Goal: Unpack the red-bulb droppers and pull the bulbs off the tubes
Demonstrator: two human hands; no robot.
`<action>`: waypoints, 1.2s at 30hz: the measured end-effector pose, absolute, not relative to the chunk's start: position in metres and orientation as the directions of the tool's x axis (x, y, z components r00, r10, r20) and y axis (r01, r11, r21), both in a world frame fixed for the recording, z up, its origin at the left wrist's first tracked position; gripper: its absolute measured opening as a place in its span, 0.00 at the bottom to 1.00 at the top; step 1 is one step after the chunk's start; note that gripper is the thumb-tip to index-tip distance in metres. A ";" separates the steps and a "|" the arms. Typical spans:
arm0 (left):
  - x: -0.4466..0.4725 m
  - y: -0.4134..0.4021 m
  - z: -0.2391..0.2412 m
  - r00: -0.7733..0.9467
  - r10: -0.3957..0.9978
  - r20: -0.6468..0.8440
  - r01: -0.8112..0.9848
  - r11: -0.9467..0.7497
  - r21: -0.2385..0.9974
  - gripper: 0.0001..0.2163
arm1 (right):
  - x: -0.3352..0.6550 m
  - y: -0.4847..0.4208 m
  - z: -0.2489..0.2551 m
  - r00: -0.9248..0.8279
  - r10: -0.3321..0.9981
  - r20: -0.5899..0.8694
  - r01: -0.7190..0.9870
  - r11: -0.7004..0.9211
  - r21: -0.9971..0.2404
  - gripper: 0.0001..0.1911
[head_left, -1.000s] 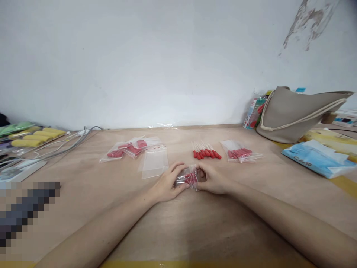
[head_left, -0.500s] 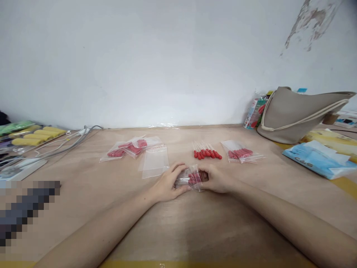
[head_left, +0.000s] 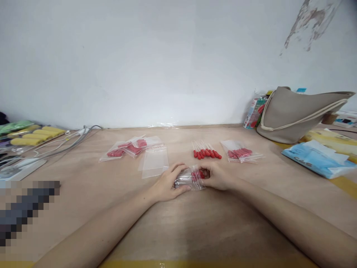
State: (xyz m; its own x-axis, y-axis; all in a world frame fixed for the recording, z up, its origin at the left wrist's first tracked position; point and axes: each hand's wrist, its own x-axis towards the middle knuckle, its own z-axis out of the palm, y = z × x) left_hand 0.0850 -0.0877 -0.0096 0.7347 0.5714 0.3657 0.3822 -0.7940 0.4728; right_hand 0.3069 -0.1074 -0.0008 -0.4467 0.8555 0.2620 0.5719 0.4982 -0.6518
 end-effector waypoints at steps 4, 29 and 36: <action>0.085 -0.088 -0.009 0.736 0.570 0.365 0.374 -0.792 0.483 0.25 | 0.316 -0.106 0.003 -0.441 0.868 0.229 0.620 0.479 -0.621 0.08; 0.084 -0.089 -0.009 0.730 0.595 0.336 0.395 -0.769 0.503 0.25 | 0.399 -0.080 0.045 -0.028 0.997 0.076 0.237 0.080 -0.968 0.16; 0.085 -0.089 -0.010 0.731 0.589 0.343 0.386 -0.773 0.504 0.25 | 0.382 -0.062 0.018 0.404 0.766 0.500 0.503 0.271 -0.821 0.15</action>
State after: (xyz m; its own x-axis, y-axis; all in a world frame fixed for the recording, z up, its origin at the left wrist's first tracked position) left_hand 0.0846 -0.0885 -0.0097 0.7314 0.5892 0.3432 0.3858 -0.7726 0.5042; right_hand 0.3824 -0.0619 0.0180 0.4043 0.7656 0.5004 0.5028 0.2709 -0.8208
